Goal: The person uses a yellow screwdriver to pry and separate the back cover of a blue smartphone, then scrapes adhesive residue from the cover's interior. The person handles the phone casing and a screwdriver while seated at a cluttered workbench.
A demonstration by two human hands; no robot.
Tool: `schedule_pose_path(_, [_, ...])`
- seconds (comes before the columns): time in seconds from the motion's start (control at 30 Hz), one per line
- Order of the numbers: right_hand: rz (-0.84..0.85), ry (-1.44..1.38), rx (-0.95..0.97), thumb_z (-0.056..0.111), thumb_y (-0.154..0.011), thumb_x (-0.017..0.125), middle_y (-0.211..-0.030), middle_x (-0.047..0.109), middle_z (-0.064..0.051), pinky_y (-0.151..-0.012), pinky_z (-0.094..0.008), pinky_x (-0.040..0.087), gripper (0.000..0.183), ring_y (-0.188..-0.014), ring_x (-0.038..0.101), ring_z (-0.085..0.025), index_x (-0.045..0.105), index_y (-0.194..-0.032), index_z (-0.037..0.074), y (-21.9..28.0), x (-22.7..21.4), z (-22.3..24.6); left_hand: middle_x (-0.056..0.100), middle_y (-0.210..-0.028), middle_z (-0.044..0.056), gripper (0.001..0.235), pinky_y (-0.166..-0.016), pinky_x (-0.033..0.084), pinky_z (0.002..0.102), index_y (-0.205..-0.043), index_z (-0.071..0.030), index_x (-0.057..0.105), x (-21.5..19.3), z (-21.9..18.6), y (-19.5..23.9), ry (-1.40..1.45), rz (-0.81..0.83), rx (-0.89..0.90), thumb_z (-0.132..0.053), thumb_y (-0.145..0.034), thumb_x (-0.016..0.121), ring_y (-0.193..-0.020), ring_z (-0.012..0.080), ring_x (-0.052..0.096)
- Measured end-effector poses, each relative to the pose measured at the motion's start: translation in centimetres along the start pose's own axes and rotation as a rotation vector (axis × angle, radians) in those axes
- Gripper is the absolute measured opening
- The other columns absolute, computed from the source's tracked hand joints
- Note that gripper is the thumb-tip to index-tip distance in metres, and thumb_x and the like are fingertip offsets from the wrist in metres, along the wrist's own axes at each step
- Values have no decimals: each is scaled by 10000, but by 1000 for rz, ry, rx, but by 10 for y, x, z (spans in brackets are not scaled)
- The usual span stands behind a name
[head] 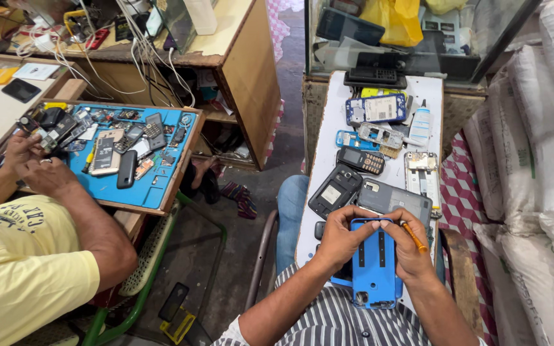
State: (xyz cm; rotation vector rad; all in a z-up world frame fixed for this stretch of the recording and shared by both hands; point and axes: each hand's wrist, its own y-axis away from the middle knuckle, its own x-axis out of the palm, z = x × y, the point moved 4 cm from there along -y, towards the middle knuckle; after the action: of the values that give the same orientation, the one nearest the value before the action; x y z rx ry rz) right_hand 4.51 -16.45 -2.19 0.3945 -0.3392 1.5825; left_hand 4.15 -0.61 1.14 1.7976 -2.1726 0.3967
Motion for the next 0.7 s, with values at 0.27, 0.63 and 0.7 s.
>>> schedule_pose_path(0.27, [-23, 126, -92, 25, -949, 674, -953, 678, -13, -812, -206, 477, 62, -875, 599, -47, 664, -1010, 28, 0, 13, 7, 706, -925, 24, 98, -726, 520, 191, -973, -12, 703, -11, 10, -14, 35, -40, 2, -31, -897, 762, -817, 51, 632])
schedule_pose_path(0.63, [-31, 229, -162, 22, -966, 701, -940, 656, 2, -799, -196, 443, 86, -861, 580, -51, 691, -1050, 10, 3, 9, 4, 687, -942, 65, 132, -763, 518, 224, -943, -14, 687, -11, 25, -19, -36, -67, 78, -73, -870, 780, -865, 86, 626])
schedule_pose_path(0.7, [-44, 219, -156, 15, -973, 706, -941, 653, -3, -793, -199, 435, 86, -854, 574, -54, 692, -1057, 8, 2, 6, 4, 686, -953, 65, 140, -780, 518, 226, -956, -14, 682, -9, 27, -18, -67, -73, 103, -82, -878, 776, -887, 88, 626])
